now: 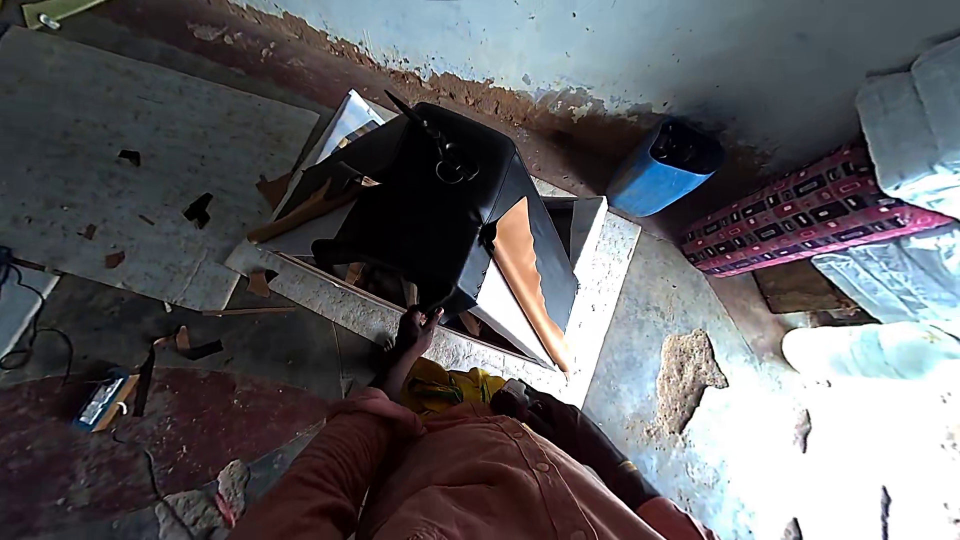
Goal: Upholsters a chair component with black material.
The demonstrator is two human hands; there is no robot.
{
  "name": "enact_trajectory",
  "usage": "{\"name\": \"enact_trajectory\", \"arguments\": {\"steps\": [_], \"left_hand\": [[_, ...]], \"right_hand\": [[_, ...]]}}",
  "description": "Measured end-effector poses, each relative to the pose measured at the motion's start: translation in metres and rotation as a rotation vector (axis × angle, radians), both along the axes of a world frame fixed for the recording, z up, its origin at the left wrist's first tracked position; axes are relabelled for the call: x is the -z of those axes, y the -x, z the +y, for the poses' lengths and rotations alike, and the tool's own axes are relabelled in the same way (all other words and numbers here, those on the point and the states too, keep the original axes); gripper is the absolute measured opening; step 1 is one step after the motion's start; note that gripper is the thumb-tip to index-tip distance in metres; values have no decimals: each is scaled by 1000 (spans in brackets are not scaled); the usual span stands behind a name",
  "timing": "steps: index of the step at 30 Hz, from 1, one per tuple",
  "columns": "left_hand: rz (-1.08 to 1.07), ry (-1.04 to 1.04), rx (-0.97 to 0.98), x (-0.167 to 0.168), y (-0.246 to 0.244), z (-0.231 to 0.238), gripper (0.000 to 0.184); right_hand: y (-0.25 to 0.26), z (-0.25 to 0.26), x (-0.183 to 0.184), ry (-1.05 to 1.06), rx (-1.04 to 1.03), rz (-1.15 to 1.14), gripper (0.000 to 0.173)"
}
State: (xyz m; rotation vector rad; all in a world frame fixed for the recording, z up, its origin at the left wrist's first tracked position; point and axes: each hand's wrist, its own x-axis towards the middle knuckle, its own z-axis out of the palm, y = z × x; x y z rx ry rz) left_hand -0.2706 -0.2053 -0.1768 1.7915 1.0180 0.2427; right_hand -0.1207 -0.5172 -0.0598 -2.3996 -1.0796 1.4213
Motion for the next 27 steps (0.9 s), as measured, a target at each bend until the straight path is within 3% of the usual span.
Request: {"name": "enact_trajectory", "arguments": {"steps": [2,7,11,16,27], "left_hand": [[-26,-255,-1,14,-3,11,47],[-23,-395,-94,33,-15,23,48],[-9,-354,-146,35,-14,36,47],[277,-330,-20,18,-9,60,64],[234,-392,-68,9,10,86,59]], "right_hand": [[-4,26,-17,18,-48,-57,67],[-1,84,-46,12,-180,-267,71],[7,126,-54,-41,-302,-399,69],[14,184,-54,-77,-470,-487,68],[39,255,-37,-94,-664,-594,69]]}}
